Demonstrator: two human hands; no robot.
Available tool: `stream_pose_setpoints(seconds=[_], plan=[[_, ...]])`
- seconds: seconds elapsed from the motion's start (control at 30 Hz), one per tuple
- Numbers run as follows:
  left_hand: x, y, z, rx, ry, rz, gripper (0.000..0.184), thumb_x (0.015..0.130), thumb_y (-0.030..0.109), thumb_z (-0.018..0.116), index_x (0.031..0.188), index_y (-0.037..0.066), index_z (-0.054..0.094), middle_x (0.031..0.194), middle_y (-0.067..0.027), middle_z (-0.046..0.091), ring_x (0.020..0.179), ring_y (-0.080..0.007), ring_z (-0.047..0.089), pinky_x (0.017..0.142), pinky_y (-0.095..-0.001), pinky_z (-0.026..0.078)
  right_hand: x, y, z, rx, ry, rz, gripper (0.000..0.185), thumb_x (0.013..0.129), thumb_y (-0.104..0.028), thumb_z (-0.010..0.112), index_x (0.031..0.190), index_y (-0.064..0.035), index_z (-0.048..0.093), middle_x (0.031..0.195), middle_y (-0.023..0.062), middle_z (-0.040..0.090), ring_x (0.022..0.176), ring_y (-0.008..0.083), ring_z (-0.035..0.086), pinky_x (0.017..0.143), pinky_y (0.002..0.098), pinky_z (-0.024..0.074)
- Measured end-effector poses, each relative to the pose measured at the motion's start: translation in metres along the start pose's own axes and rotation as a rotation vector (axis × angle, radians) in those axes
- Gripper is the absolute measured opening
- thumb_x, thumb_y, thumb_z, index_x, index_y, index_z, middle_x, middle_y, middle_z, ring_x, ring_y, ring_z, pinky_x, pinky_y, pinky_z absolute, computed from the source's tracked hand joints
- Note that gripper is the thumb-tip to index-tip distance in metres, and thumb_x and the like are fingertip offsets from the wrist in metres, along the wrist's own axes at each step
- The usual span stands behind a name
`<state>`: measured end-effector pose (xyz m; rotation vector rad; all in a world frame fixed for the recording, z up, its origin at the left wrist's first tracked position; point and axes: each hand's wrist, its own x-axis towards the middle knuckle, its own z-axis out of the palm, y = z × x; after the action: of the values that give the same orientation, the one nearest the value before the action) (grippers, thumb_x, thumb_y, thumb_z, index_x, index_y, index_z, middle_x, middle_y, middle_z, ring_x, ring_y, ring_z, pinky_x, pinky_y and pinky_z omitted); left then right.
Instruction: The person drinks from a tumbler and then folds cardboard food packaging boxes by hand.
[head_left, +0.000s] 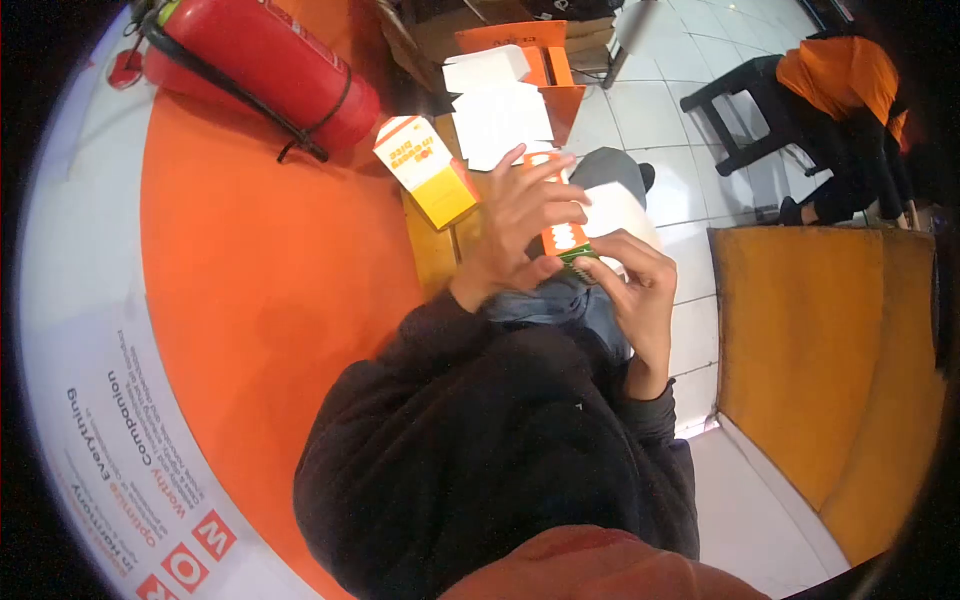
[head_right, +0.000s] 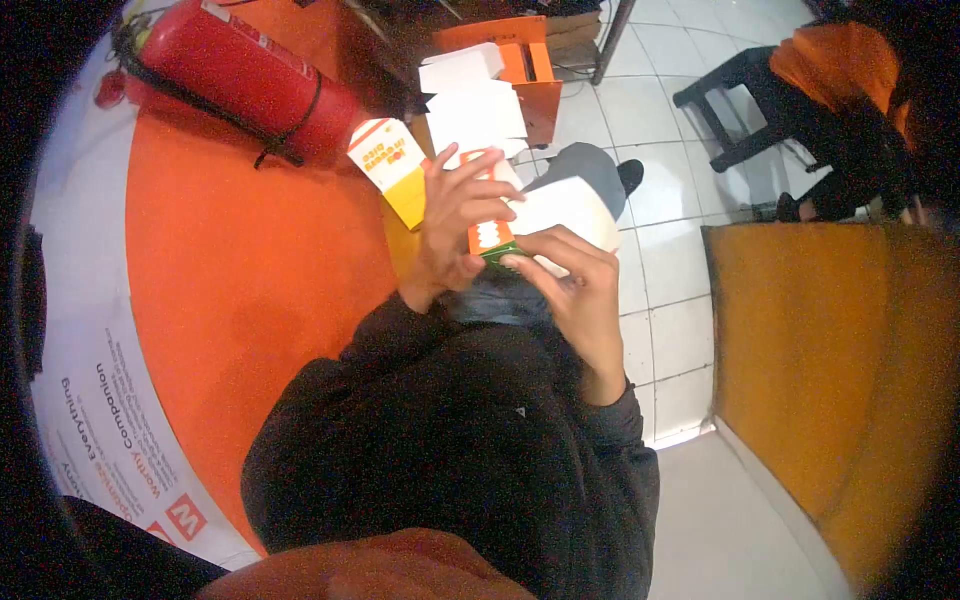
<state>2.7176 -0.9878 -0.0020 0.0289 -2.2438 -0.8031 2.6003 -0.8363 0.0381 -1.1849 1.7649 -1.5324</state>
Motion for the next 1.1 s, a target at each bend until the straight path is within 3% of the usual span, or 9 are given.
stream_pose_setpoints(seconds=[0.03, 0.13, 0.17, 0.27, 0.37, 0.5, 0.9, 1.0, 1.1], plan=[[0.007, 0.003, -0.006, -0.024, 0.026, 0.002, 0.032, 0.092, 0.040, 0.055, 0.097, 0.009, 0.062, 0.097, -0.0043, 0.065, 0.114, -0.0277, 0.056, 0.102, -0.0459, 0.032, 0.000, -0.003, -0.003, -0.084, 0.008, -0.009, 0.014, 0.077, -0.001, 0.073, 0.091, 0.0023, 0.070, 0.085, 0.0096, 0.068, 0.074, 0.0178, 0.063, 0.068, 0.0291, 0.0488], [-0.003, -0.003, -0.009, -0.137, -0.148, -0.244, 0.022, 0.089, 0.029, 0.059, 0.095, 0.007, 0.062, 0.092, -0.0087, 0.061, 0.098, -0.0278, 0.056, 0.096, -0.0424, 0.036, -0.001, -0.001, -0.005, -0.175, 0.058, 0.031, 0.014, 0.078, -0.002, 0.072, 0.091, 0.0024, 0.068, 0.086, 0.0097, 0.068, 0.078, 0.0198, 0.064, 0.069, 0.0291, 0.0497], [-0.006, 0.000, -0.005, -0.240, -0.123, -0.324, 0.019, 0.083, 0.019, 0.064, 0.096, 0.006, 0.062, 0.087, -0.0083, 0.058, 0.087, -0.0238, 0.052, 0.086, -0.0372, 0.038, -0.004, 0.009, -0.004, -0.157, 0.083, 0.041, 0.014, 0.078, -0.001, 0.072, 0.091, 0.0022, 0.068, 0.086, 0.0100, 0.068, 0.078, 0.0203, 0.064, 0.069, 0.0293, 0.0499], [-0.016, 0.007, 0.006, -0.359, -0.095, -0.529, 0.017, 0.085, 0.023, 0.066, 0.094, 0.009, 0.064, 0.087, -0.0041, 0.061, 0.087, -0.0203, 0.055, 0.088, -0.0353, 0.035, -0.012, 0.024, -0.002, -0.181, 0.094, -0.012, 0.016, 0.077, 0.001, 0.072, 0.092, 0.0019, 0.065, 0.089, 0.0111, 0.068, 0.079, 0.0225, 0.064, 0.070, 0.0307, 0.0502], [-0.019, 0.005, 0.003, -0.340, -0.230, -0.500, 0.014, 0.085, 0.022, 0.067, 0.090, 0.010, 0.066, 0.083, -0.0015, 0.060, 0.085, -0.0177, 0.054, 0.087, -0.0329, 0.032, -0.017, 0.040, 0.001, -0.262, 0.098, -0.207, 0.020, 0.075, 0.004, 0.071, 0.093, 0.0017, 0.063, 0.091, 0.0119, 0.067, 0.082, 0.0251, 0.063, 0.073, 0.0328, 0.0503], [-0.017, 0.015, 0.002, -0.243, -0.230, -0.501, 0.010, 0.081, 0.020, 0.069, 0.085, 0.011, 0.069, 0.078, -0.0012, 0.053, 0.087, -0.0176, 0.049, 0.088, -0.0312, 0.029, -0.025, 0.053, 0.004, -0.350, 0.127, -0.377, 0.024, 0.073, 0.007, 0.070, 0.094, 0.0019, 0.059, 0.092, 0.0127, 0.066, 0.086, 0.0282, 0.063, 0.077, 0.0356, 0.0498], [-0.025, 0.011, 0.010, -0.220, -0.273, -0.484, 0.011, 0.081, 0.022, 0.071, 0.086, 0.012, 0.071, 0.073, 0.0011, 0.048, 0.078, -0.0141, 0.047, 0.083, -0.0305, 0.029, -0.016, 0.043, -0.011, -0.358, -0.167, -0.252, 0.019, 0.078, 0.002, 0.068, 0.095, 0.0024, 0.058, 0.091, 0.0113, 0.061, 0.086, 0.0289, 0.058, 0.074, 0.0359, 0.0478], [-0.026, 0.011, 0.006, -0.223, -0.315, -0.470, 0.011, 0.082, 0.023, 0.070, 0.086, 0.012, 0.071, 0.073, 0.0013, 0.048, 0.077, -0.0137, 0.047, 0.082, -0.0294, 0.030, -0.013, 0.042, -0.014, -0.309, -0.279, -0.076, 0.019, 0.078, 0.001, 0.069, 0.094, 0.0018, 0.059, 0.089, 0.0110, 0.061, 0.084, 0.0285, 0.059, 0.074, 0.0345, 0.0481], [-0.026, 0.005, 0.002, -0.254, -0.353, -0.455, 0.010, 0.084, 0.023, 0.068, 0.087, 0.014, 0.070, 0.073, 0.0008, 0.048, 0.079, -0.0140, 0.049, 0.085, -0.0292, 0.031, -0.016, 0.042, -0.013, -0.208, -0.198, -0.071, 0.017, 0.079, -0.001, 0.070, 0.092, 0.0014, 0.059, 0.085, 0.0113, 0.061, 0.082, 0.0292, 0.060, 0.072, 0.0336, 0.0485]])
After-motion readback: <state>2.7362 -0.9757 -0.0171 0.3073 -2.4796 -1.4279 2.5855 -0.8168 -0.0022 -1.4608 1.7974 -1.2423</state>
